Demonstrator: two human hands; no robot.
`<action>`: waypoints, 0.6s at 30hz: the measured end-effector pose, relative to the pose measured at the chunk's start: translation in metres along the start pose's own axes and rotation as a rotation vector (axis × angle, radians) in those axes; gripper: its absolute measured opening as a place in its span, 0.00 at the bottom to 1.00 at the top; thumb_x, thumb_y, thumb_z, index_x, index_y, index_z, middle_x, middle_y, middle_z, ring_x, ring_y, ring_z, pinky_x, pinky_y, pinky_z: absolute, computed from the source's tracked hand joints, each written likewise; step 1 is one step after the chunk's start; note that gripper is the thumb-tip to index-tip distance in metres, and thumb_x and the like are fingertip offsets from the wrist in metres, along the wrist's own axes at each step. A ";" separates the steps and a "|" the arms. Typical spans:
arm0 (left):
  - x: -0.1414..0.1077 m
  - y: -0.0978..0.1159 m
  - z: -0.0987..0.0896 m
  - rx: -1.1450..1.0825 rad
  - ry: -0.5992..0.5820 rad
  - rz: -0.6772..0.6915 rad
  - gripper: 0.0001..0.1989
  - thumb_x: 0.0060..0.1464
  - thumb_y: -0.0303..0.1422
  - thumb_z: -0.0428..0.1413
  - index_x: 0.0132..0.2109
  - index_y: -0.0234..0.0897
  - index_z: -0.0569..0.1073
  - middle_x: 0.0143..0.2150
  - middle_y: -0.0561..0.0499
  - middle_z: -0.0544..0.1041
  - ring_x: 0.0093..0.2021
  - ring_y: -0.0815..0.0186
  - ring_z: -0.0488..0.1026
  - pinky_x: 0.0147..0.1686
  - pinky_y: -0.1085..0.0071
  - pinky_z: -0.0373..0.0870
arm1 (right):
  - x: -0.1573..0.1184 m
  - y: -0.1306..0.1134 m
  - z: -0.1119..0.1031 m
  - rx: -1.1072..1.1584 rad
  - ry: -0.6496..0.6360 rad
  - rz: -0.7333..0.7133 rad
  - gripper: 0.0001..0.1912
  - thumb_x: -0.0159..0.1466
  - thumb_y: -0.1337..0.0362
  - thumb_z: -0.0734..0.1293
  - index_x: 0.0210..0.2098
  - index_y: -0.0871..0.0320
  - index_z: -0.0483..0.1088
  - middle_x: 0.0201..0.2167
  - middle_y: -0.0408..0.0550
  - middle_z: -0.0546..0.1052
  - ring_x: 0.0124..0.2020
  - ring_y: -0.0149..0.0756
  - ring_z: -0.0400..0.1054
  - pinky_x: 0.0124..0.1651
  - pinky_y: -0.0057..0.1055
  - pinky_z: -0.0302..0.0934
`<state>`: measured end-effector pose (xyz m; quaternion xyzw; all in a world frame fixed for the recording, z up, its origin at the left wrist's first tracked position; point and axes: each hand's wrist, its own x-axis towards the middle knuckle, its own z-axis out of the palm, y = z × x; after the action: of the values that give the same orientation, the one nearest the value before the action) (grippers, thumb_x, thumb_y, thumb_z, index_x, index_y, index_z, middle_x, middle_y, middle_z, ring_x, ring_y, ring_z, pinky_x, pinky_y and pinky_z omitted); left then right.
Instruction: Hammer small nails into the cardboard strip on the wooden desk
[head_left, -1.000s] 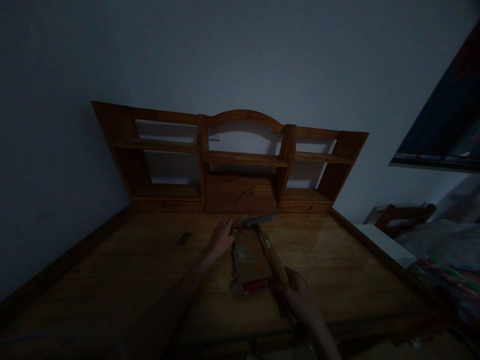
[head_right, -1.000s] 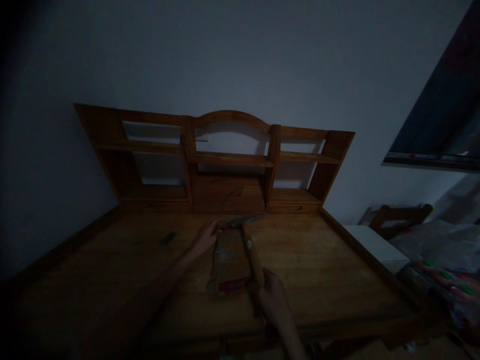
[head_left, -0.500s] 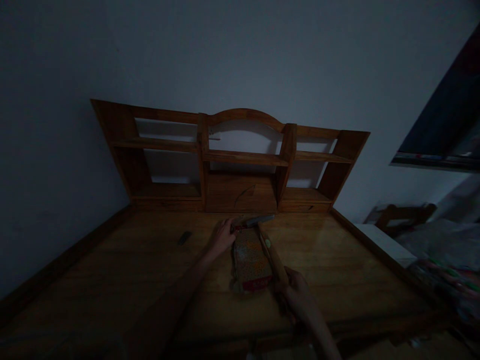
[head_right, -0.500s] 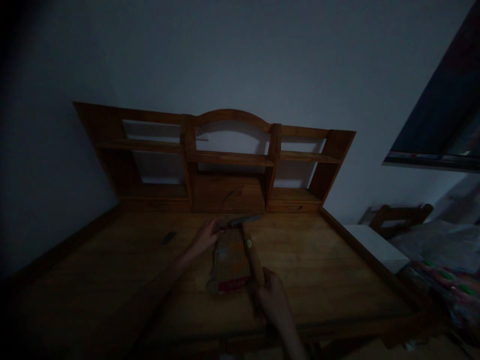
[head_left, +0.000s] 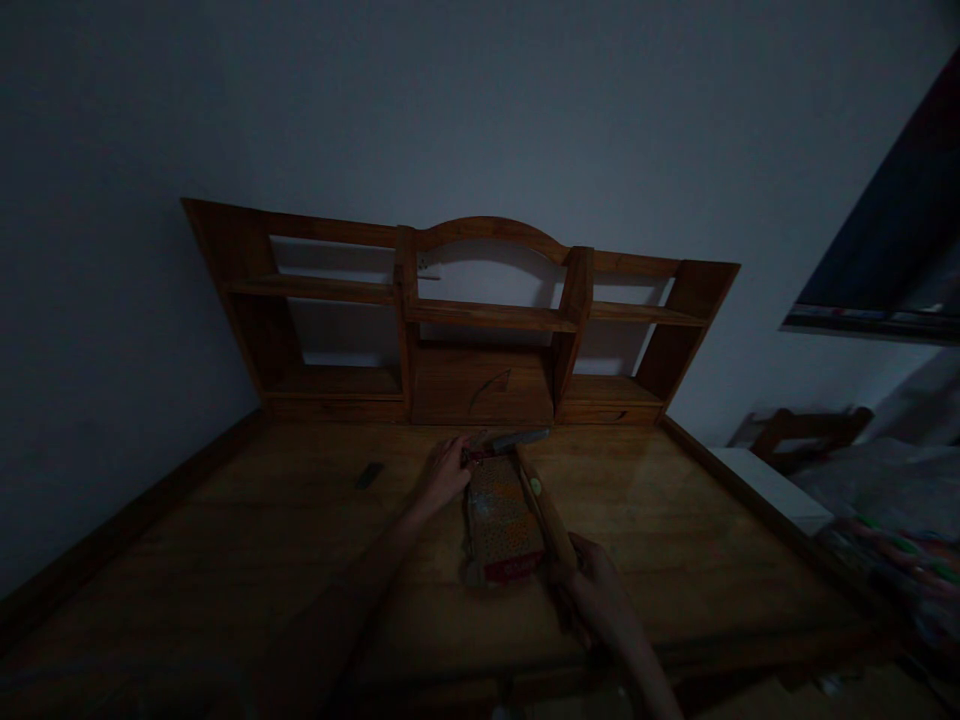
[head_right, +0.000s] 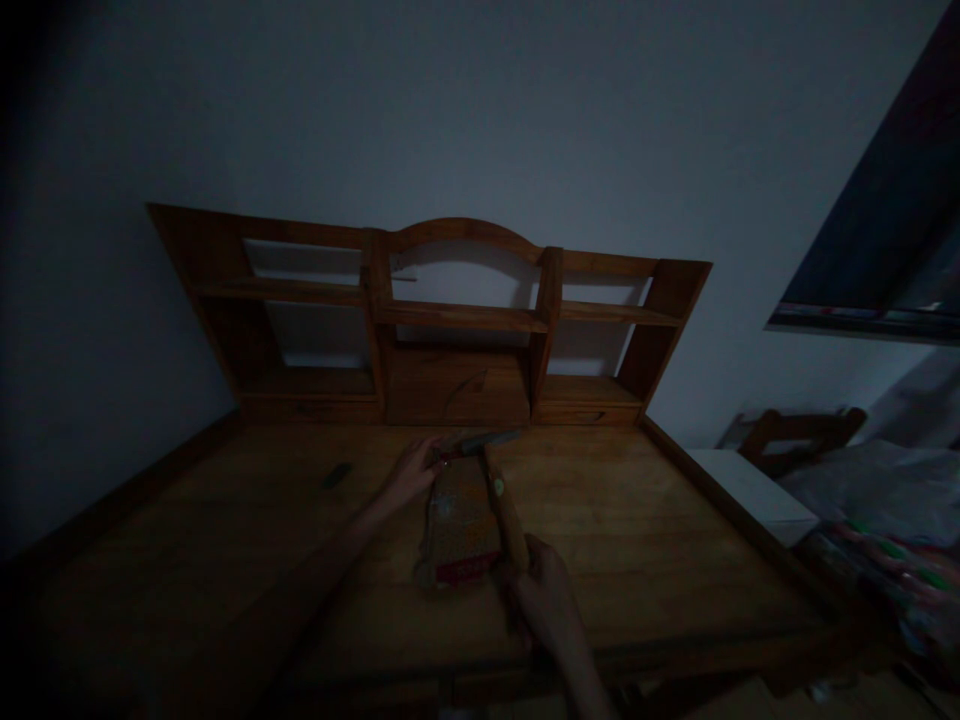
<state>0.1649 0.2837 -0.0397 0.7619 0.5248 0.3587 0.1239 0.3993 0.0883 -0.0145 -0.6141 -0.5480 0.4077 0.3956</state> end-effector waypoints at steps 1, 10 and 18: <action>0.000 0.000 0.000 -0.005 -0.002 -0.002 0.25 0.52 0.30 0.57 0.58 0.37 0.66 0.52 0.44 0.73 0.54 0.58 0.68 0.54 0.62 0.62 | 0.000 0.001 0.000 0.002 0.002 0.000 0.09 0.54 0.65 0.61 0.33 0.61 0.68 0.19 0.40 0.68 0.17 0.27 0.60 0.17 0.21 0.49; 0.000 0.000 0.001 -0.020 0.004 -0.016 0.25 0.52 0.27 0.57 0.57 0.38 0.67 0.47 0.47 0.75 0.52 0.59 0.68 0.54 0.61 0.62 | -0.001 -0.003 0.002 0.039 -0.013 0.015 0.09 0.54 0.65 0.61 0.33 0.60 0.68 0.19 0.39 0.67 0.17 0.27 0.60 0.17 0.22 0.50; -0.001 0.004 -0.002 0.005 0.018 -0.056 0.23 0.52 0.32 0.58 0.56 0.37 0.68 0.44 0.47 0.75 0.51 0.59 0.68 0.53 0.63 0.62 | 0.001 0.001 0.000 -0.004 0.002 0.003 0.10 0.53 0.65 0.61 0.33 0.61 0.69 0.20 0.40 0.68 0.19 0.28 0.61 0.18 0.22 0.49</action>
<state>0.1658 0.2812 -0.0364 0.7440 0.5477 0.3609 0.1272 0.3996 0.0896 -0.0157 -0.6160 -0.5474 0.4065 0.3945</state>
